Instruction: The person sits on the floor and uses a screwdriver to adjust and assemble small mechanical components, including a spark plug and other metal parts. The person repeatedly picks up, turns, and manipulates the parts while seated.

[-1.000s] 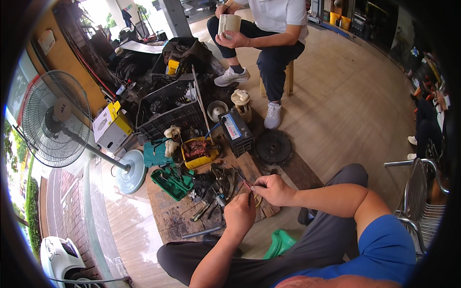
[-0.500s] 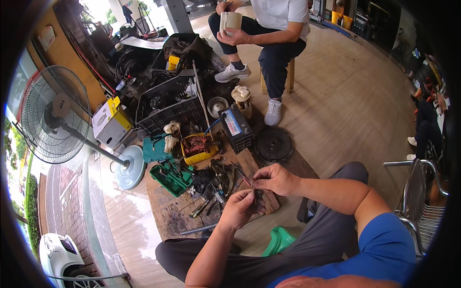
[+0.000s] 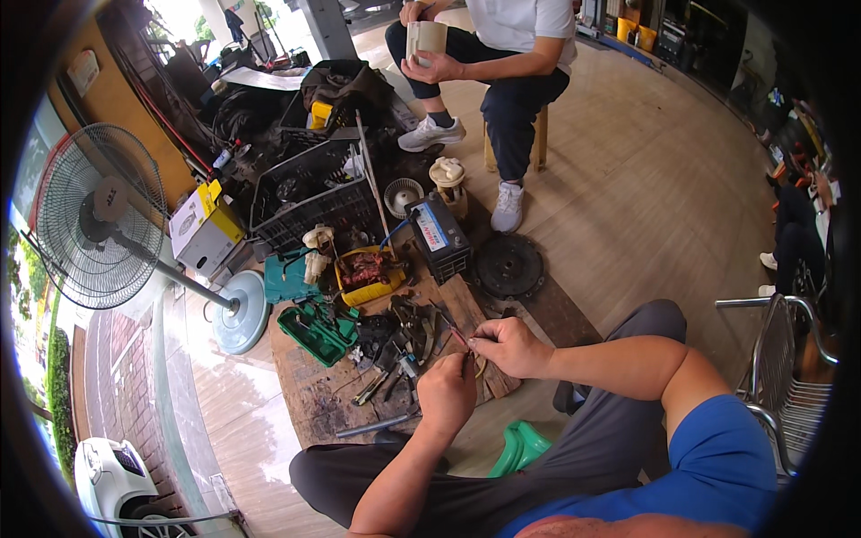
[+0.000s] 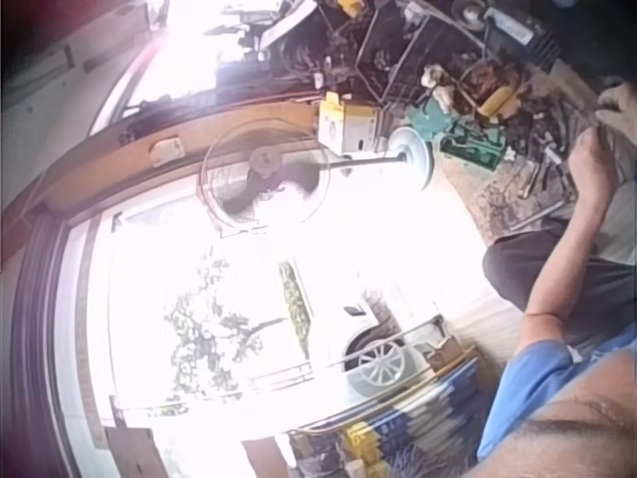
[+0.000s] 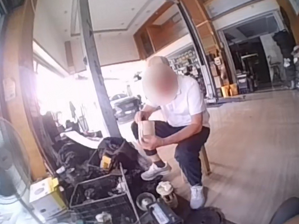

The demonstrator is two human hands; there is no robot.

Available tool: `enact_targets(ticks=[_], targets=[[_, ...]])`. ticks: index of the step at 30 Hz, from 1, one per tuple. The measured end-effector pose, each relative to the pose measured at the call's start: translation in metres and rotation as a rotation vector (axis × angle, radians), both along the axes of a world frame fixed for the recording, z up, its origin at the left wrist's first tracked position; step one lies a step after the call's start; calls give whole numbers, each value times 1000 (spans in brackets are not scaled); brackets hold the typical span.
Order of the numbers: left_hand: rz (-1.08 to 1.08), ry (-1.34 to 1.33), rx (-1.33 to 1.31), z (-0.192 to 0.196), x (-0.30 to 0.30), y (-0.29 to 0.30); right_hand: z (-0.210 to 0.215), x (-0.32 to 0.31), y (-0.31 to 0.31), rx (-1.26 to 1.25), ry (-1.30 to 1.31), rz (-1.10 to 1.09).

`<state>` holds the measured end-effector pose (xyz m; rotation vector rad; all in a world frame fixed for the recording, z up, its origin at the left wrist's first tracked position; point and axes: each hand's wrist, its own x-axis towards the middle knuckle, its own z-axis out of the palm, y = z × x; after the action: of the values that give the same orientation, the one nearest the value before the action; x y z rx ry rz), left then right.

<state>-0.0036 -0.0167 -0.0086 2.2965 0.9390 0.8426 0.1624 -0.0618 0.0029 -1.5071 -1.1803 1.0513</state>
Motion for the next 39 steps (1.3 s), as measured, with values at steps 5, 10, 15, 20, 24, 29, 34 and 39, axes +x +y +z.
enact_targets(ticks=[5,10,15,20,24,29,34,39], targets=[[-16,-133,-487,-9,-1,0,-1,0,2,15,77,18],[-357,-660,-1615,7,-10,15,4,15,7,-17,372,101],[-451,-743,-1633,0,-12,12,16,16,7,-65,469,130],[-243,-548,-1402,-4,-6,12,16,10,3,39,179,68],[-109,-402,-1009,0,-2,5,17,10,0,40,92,68],[-26,-200,-657,-11,0,1,3,3,1,74,38,-9],[-223,-419,-1180,-3,-6,9,9,7,5,36,265,37],[-418,-795,-1680,5,-11,10,17,15,7,-12,506,83]])
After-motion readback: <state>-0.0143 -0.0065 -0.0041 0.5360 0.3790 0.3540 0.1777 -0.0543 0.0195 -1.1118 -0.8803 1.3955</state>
